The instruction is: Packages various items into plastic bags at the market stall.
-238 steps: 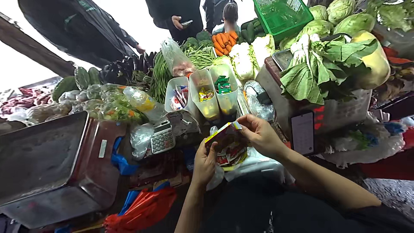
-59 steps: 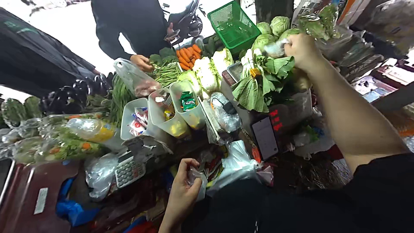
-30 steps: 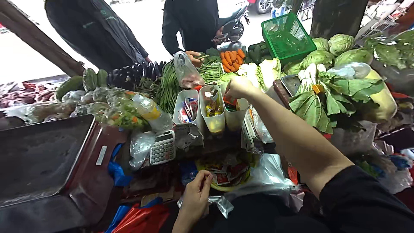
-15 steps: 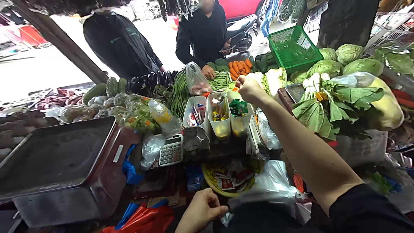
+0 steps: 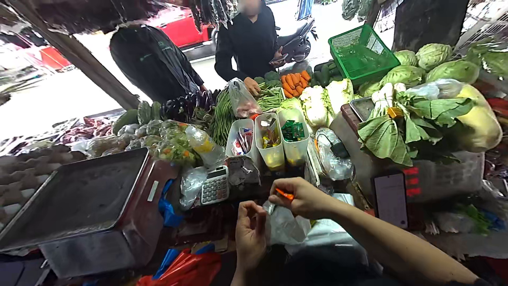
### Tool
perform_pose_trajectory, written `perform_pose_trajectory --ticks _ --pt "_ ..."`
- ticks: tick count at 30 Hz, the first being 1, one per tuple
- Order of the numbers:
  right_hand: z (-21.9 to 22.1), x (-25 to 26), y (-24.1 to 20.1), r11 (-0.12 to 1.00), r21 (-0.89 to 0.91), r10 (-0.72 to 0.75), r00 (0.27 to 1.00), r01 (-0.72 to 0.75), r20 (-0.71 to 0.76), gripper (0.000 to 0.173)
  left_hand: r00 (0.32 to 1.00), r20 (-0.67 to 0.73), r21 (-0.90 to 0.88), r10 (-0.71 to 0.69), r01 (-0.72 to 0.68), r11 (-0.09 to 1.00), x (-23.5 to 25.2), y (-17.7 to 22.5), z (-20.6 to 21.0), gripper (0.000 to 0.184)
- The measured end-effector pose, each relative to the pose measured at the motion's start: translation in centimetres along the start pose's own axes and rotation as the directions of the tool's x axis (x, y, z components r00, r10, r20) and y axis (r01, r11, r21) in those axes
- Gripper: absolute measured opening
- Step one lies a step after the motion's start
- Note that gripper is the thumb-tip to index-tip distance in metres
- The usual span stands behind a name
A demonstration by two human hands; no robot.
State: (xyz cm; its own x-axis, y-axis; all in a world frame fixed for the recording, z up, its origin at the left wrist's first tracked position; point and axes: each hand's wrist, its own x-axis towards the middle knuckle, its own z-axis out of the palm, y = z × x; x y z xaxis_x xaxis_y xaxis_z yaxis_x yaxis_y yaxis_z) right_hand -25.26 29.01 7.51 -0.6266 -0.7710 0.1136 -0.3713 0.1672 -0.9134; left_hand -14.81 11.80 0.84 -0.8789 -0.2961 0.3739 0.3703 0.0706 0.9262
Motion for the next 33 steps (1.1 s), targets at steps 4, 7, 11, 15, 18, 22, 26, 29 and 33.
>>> perform_pose_trajectory --ticks 4,7,11,15,18,22,26,29,33 --pt "-1.1 -1.0 -0.5 0.998 -0.048 0.056 0.993 -0.051 0.101 0.037 0.997 0.053 -0.099 -0.047 0.052 0.994 -0.2 0.2 1.0 0.011" --pt "-0.1 -1.5 -0.2 0.990 -0.120 0.089 0.982 -0.070 0.165 0.030 0.998 0.048 -0.128 -0.051 0.057 0.990 -0.4 0.1 1.7 0.007" --pt "-0.6 -1.9 -0.7 0.962 -0.258 0.091 0.996 -0.093 -0.022 0.025 0.967 0.230 -0.112 -0.112 0.140 0.984 -0.5 0.2 1.0 0.022" --pt "-3.3 -2.0 -1.5 0.901 -0.400 0.017 0.933 -0.170 -0.359 0.031 0.906 0.381 0.126 -0.183 0.145 0.981 -0.5 -0.6 -0.3 0.009" --pt "-6.3 -1.8 -2.2 0.983 -0.139 0.035 0.863 -0.121 -0.505 0.045 0.915 0.319 0.201 -0.247 0.189 0.961 -0.3 -0.8 -1.0 0.012" --pt "-8.9 -1.7 -4.2 0.990 0.072 -0.056 0.801 0.123 -0.595 0.051 0.915 0.259 0.246 -0.310 0.248 0.937 -0.5 -1.2 -1.6 0.016" --pt "-9.7 -0.6 -3.8 0.943 -0.067 -0.244 0.541 0.326 -0.805 0.026 0.911 0.254 0.255 -0.325 0.261 0.931 -0.6 -1.5 -1.7 0.017" --pt "-9.8 -0.5 -3.4 0.926 -0.185 -0.320 0.427 0.328 -0.846 0.019 0.920 0.234 0.258 -0.314 0.253 0.933 -0.7 -1.7 -1.8 0.013" --pt "-9.3 -1.4 -3.9 0.945 -0.213 -0.307 0.441 0.250 -0.843 0.021 0.932 0.203 0.281 -0.300 0.238 0.930 -0.6 -1.8 -1.9 0.016"
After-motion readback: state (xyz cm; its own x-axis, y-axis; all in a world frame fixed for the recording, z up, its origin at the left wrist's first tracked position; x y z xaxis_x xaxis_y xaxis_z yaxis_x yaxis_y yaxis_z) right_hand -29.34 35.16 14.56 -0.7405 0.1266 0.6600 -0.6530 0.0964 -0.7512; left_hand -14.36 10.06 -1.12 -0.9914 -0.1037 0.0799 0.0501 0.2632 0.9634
